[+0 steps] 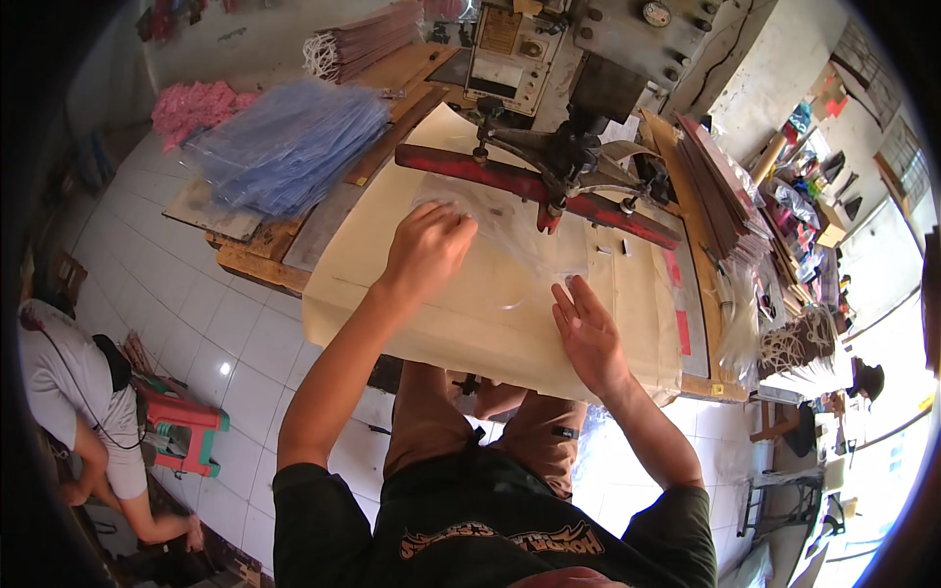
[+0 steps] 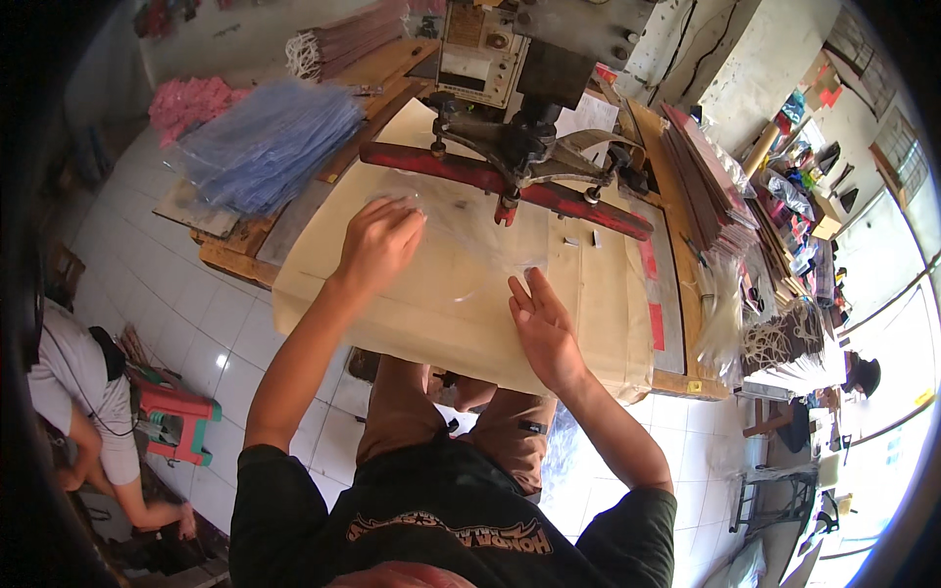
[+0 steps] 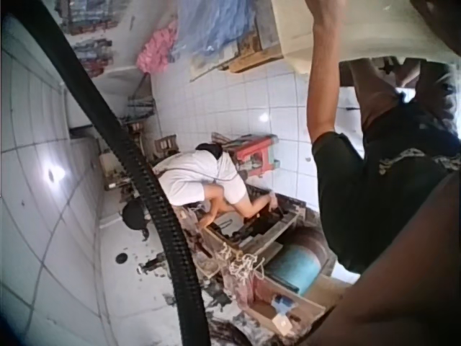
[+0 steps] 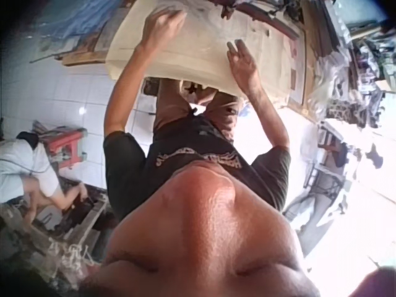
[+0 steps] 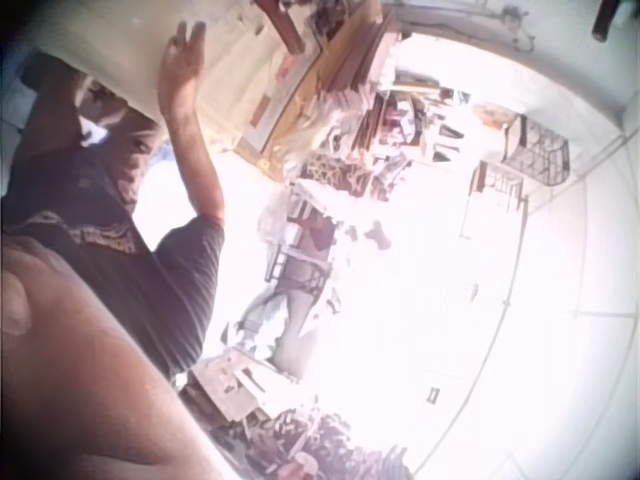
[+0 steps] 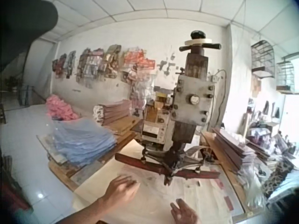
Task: The person operates a manual press machine to heat-seal or trim clear plastic film, positioning sheets on the machine bed and removing the finished pieces.
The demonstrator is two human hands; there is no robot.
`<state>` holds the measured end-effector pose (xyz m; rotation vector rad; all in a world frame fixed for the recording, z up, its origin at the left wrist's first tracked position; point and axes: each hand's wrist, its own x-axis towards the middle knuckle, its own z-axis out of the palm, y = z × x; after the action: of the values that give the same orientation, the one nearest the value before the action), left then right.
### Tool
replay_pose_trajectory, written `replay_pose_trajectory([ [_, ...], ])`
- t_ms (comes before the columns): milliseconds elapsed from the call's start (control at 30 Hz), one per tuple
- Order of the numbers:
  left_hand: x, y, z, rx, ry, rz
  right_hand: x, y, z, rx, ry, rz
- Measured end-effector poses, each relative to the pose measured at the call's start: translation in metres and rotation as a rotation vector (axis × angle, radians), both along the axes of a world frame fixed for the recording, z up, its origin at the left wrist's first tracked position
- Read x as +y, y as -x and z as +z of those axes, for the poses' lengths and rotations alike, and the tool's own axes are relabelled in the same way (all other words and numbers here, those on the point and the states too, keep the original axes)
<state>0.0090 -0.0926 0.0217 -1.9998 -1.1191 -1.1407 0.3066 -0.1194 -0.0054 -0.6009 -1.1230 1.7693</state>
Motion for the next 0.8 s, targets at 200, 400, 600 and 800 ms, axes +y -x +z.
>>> replay_pose_trajectory([
  [200,0.023,0.003,0.011,0.038,-0.034,-0.063,0.018,-0.001,-0.007,0.146,-0.012,-0.024],
  [400,0.031,-0.01,0.022,-0.066,0.015,-0.042,0.031,0.0,-0.001,0.366,0.015,-0.044],
  [600,0.043,-0.014,0.039,-0.113,-0.004,-0.03,0.026,0.007,-0.001,0.405,0.015,-0.095],
  [800,0.049,-0.024,0.045,-0.133,0.063,0.061,-0.016,0.027,-0.024,-0.432,-0.556,-0.252],
])
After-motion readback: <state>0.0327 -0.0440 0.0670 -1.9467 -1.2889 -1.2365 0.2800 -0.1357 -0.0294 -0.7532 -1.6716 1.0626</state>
